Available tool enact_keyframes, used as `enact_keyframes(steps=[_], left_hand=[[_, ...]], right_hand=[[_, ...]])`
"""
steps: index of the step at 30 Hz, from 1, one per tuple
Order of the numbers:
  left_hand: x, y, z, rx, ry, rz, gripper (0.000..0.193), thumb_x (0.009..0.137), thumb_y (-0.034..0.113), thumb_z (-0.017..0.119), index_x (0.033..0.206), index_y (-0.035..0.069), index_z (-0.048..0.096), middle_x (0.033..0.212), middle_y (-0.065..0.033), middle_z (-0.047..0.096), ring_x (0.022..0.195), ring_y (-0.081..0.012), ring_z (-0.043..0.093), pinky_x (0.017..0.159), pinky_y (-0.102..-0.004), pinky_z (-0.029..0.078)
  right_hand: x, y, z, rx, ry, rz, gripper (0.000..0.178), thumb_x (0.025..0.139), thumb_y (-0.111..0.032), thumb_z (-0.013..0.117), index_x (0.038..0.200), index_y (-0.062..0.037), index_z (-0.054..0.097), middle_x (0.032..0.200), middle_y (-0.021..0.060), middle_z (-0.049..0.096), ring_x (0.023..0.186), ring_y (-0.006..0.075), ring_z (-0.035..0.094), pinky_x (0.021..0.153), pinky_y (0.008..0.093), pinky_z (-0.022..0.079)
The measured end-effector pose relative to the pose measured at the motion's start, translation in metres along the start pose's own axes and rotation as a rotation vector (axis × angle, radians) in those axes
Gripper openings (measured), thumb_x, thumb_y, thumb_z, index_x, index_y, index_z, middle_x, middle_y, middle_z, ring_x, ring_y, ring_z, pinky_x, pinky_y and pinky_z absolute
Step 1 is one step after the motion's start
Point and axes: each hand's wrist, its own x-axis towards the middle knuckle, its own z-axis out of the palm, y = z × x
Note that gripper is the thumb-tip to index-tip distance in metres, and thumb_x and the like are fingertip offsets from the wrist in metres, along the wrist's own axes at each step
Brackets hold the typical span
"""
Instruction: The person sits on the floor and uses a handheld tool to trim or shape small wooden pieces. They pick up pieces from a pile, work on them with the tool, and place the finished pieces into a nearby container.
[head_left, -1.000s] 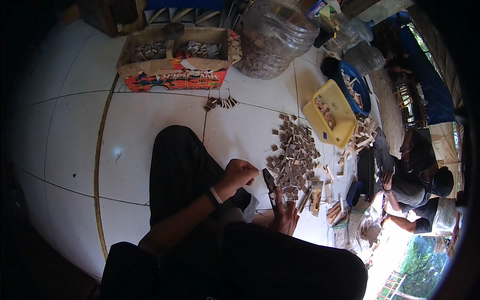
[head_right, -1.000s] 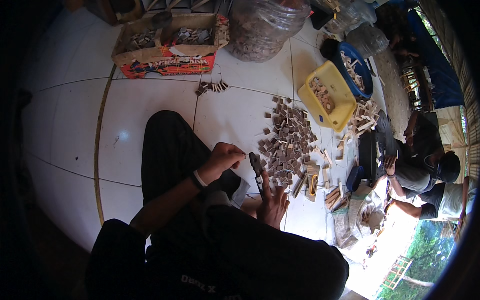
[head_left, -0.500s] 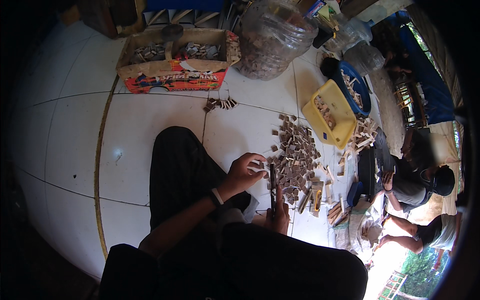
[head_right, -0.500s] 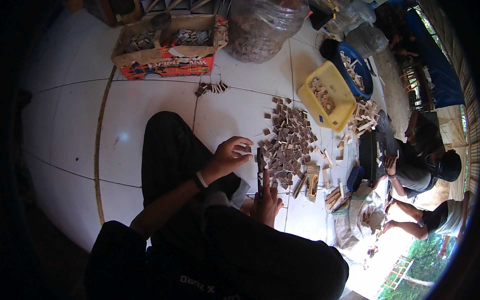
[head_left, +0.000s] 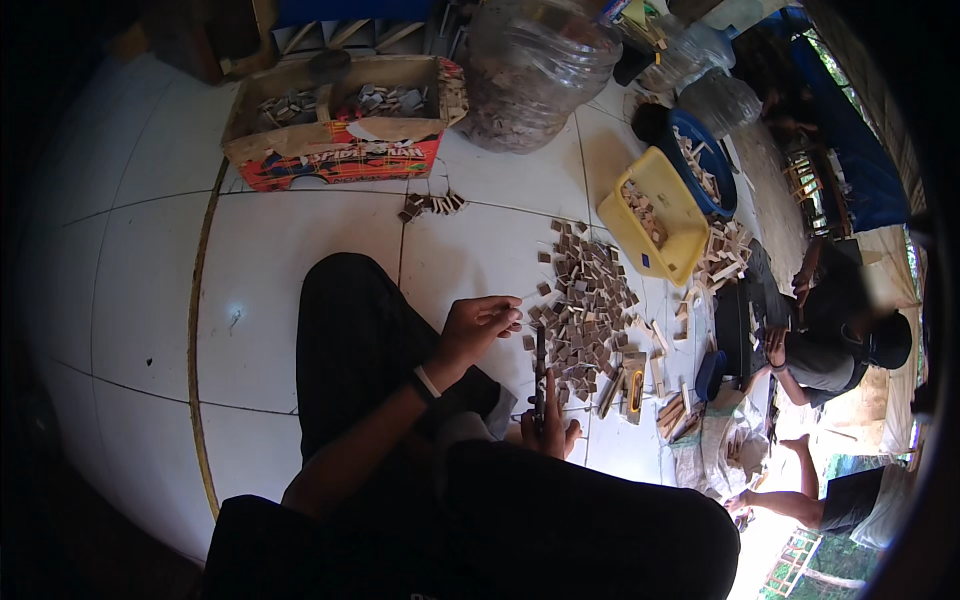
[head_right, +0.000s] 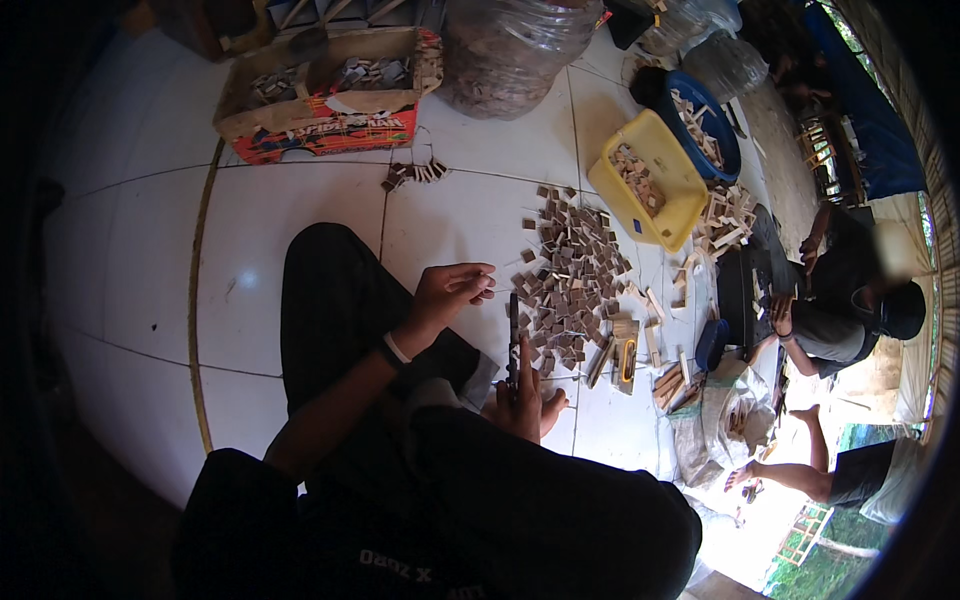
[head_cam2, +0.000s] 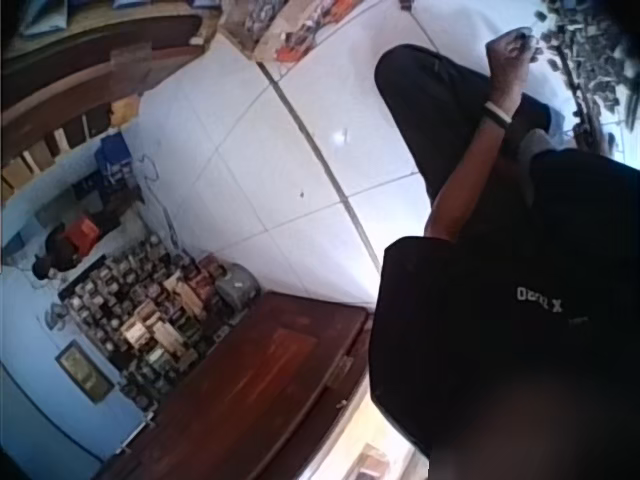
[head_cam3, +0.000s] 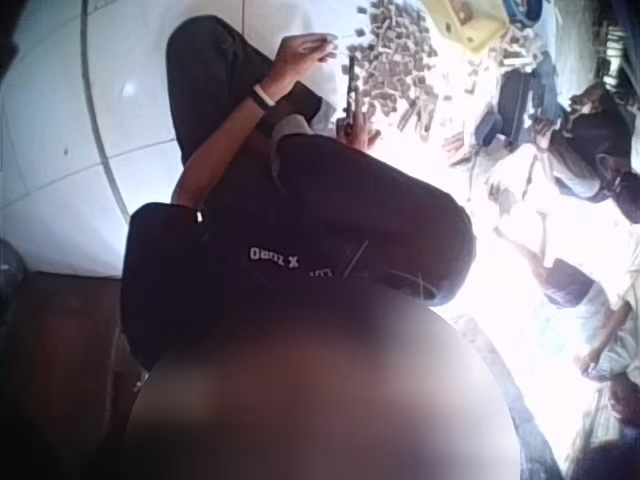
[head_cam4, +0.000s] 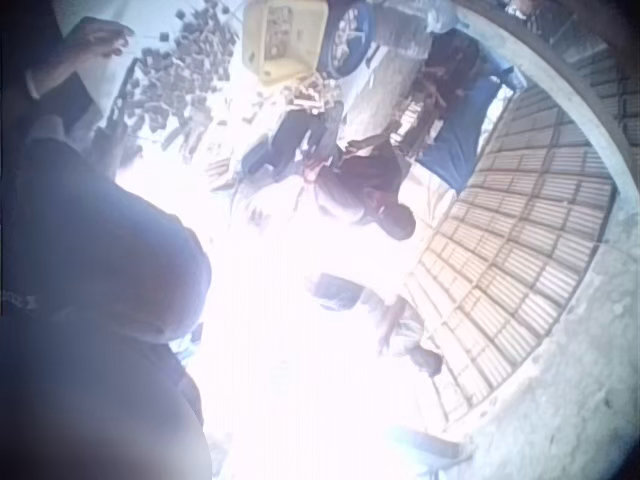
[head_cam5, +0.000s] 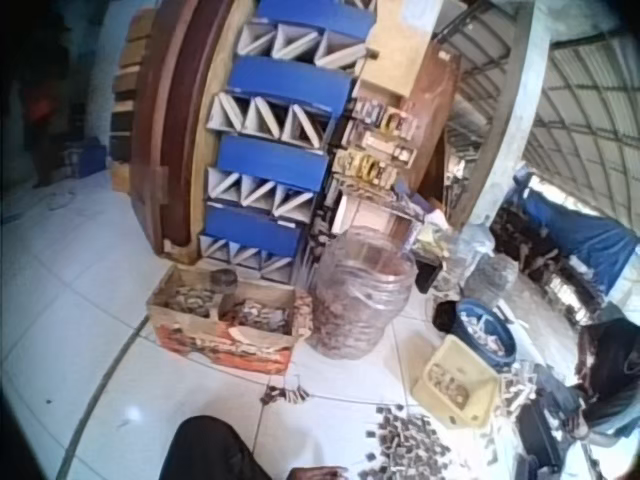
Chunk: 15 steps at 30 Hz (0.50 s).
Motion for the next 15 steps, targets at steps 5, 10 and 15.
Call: enact_keyframes(steps=[5,10,15], left_hand=[[-0.004,0.014,-0.002,-0.007,-0.042,-0.044,0.035,0.103,0.022,0.068,0.127,-0.003,0.069,0.107,-0.0098,0.076,0.095,-0.0154,0.074,0.083,-0.0263,0.057],[-0.004,0.017,-0.001,0.016,-0.063,-0.056,0.034,0.103,0.022,0.068,0.127,-0.002,0.069,0.108,-0.0089,0.075,0.096,-0.0154,0.074,0.083,-0.0260,0.057],[-0.005,0.021,0.000,0.045,-0.067,-0.077,0.033,0.103,0.021,0.069,0.126,-0.002,0.070,0.107,-0.0076,0.075,0.097,-0.0157,0.075,0.082,-0.0258,0.057]], right_hand=[[-0.001,-0.003,-0.008,0.010,-0.075,0.019,0.094,0.089,-0.009,0.071,0.167,-0.0331,0.025,0.129,-0.0003,0.067,0.118,0.0150,0.065,0.116,0.0659,0.016],[-0.005,-0.015,-0.016,-0.008,-0.137,0.064,0.096,0.087,-0.008,0.072,0.166,-0.0342,0.025,0.130,-0.0026,0.066,0.117,0.0136,0.065,0.115,0.0646,0.019],[-0.004,-0.019,-0.016,-0.002,-0.073,0.021,0.096,0.087,-0.008,0.072,0.166,-0.0342,0.025,0.126,-0.0037,0.066,0.114,0.0133,0.065,0.115,0.0645,0.020]])
